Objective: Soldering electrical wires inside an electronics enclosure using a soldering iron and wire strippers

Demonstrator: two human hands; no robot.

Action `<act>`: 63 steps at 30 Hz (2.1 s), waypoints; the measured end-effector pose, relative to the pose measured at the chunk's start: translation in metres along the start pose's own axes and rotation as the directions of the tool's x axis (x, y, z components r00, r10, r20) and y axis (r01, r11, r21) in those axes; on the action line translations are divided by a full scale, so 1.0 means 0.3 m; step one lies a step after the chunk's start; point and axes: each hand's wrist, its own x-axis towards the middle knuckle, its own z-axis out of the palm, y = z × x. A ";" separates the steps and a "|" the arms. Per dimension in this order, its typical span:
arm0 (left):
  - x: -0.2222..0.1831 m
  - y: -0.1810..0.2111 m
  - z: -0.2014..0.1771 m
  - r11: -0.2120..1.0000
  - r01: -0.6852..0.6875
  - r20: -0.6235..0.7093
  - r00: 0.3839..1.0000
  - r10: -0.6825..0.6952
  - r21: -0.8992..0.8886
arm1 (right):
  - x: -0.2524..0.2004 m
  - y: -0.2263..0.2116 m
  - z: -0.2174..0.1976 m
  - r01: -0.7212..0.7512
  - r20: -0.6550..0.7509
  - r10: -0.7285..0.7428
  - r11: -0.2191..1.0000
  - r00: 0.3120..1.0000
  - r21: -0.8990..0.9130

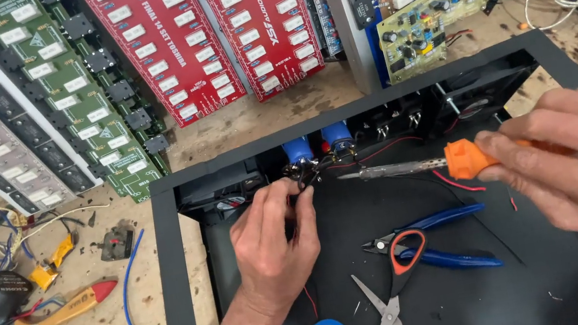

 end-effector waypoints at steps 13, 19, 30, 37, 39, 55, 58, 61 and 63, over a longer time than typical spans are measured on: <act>-0.024 0.001 0.015 0.998 0.060 0.000 0.998 -0.060 0.024 | 0.050 -0.036 0.008 0.021 0.009 -0.020 0.979 1.000 -0.205; -0.023 0.006 0.014 0.996 0.087 -0.002 0.996 -0.087 0.029 | 0.061 -0.033 0.024 0.015 -0.005 -0.016 0.989 1.000 -0.144; -0.033 0.002 0.026 0.994 0.103 -0.014 0.995 -0.103 0.023 | 0.052 -0.026 0.046 -0.035 0.011 0.036 0.997 0.999 -0.066; -0.031 -0.001 0.021 0.995 0.092 0.000 0.996 -0.092 0.039 | 0.053 -0.026 0.048 -0.039 0.034 0.041 0.997 0.999 -0.064; -0.033 -0.003 0.021 0.995 0.096 0.006 0.995 -0.097 0.037 | 0.052 -0.022 0.048 -0.016 0.040 0.019 0.997 0.999 -0.070; -0.030 -0.004 0.024 0.992 0.116 -0.006 0.993 -0.116 0.050 | 0.042 -0.024 0.052 -0.059 0.022 0.059 0.998 0.998 0.005; -0.032 -0.003 0.026 0.991 0.122 -0.007 0.993 -0.121 0.059 | 0.040 -0.023 0.052 -0.051 0.033 0.052 0.998 0.998 -0.026; -0.028 -0.002 0.025 0.994 0.098 -0.007 0.995 -0.097 0.053 | 0.040 -0.021 0.049 -0.025 0.074 0.030 0.997 0.997 -0.071; -0.029 -0.001 0.025 0.993 0.103 -0.014 0.995 -0.103 0.059 | 0.042 -0.023 0.049 -0.020 0.061 0.023 0.998 0.998 -0.053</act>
